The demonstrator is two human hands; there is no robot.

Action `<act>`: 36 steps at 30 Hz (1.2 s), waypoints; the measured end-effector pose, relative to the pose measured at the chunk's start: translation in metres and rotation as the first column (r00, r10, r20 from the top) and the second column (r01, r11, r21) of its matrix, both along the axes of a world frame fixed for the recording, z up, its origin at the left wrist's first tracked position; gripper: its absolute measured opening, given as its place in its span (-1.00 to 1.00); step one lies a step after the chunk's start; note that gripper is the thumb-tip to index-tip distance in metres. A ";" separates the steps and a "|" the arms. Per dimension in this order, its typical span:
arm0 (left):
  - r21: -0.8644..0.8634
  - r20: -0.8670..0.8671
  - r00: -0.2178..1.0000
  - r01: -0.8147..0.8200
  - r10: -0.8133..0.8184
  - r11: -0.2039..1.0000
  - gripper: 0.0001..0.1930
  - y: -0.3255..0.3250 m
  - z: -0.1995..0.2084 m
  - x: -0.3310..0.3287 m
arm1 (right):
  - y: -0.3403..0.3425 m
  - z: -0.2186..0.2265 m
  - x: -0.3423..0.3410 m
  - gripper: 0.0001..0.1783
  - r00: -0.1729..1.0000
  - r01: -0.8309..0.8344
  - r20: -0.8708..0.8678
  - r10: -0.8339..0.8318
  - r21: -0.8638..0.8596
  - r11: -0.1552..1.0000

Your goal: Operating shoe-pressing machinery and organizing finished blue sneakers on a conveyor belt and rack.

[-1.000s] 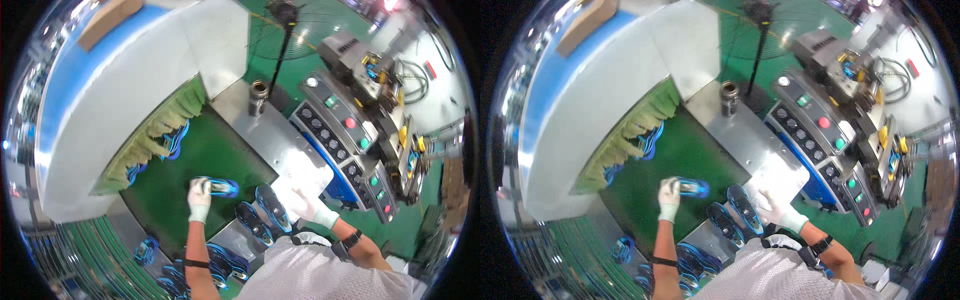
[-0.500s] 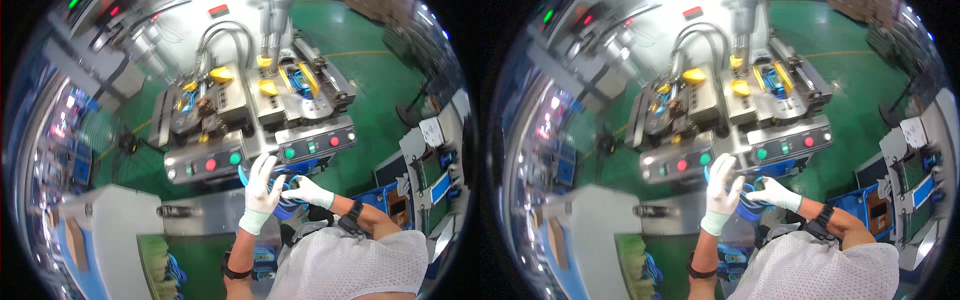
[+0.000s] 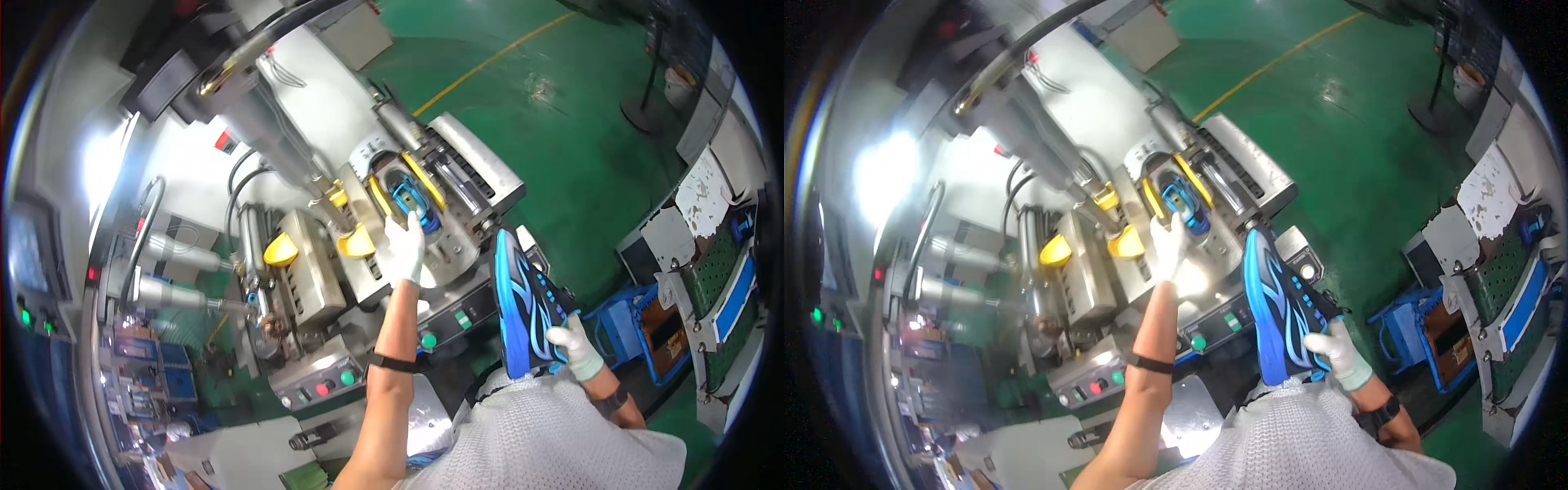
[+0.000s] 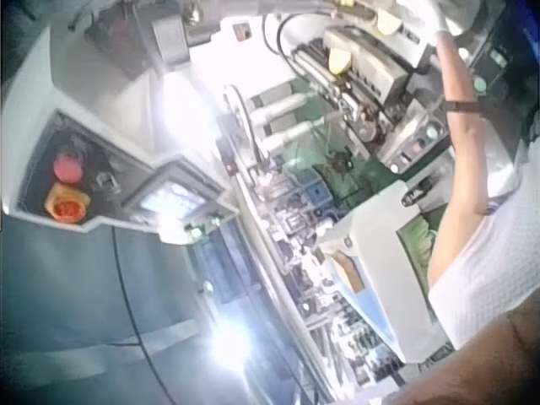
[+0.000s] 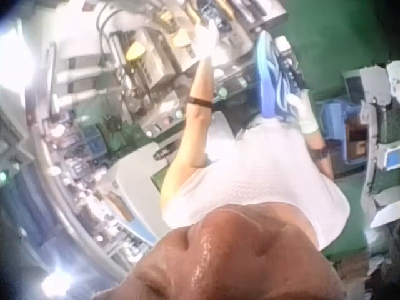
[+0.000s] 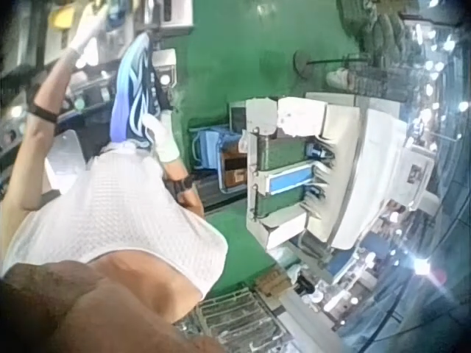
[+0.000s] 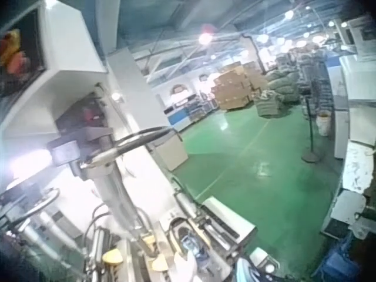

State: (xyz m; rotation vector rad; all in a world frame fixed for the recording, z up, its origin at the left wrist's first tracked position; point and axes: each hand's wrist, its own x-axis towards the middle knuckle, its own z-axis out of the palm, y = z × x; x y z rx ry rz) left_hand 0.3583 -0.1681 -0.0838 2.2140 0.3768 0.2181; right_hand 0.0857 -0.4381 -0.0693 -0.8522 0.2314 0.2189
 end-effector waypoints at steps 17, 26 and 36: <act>-0.719 0.119 0.993 0.101 -0.021 0.688 -0.65 0.088 -0.024 0.019 | 0.003 0.022 0.046 -0.28 0.999 -0.010 -0.034 0.006 -0.112 0.994; -0.576 -0.012 0.999 0.020 -0.033 0.817 -0.37 0.126 0.052 -0.275 | 0.116 0.052 0.268 -0.61 0.922 -0.348 0.055 0.384 -0.323 0.880; -0.034 -0.333 0.766 -0.592 0.549 0.805 -0.31 0.118 -0.084 -0.529 | 0.242 -0.080 0.428 -0.33 0.934 -0.015 0.005 0.358 -0.999 0.052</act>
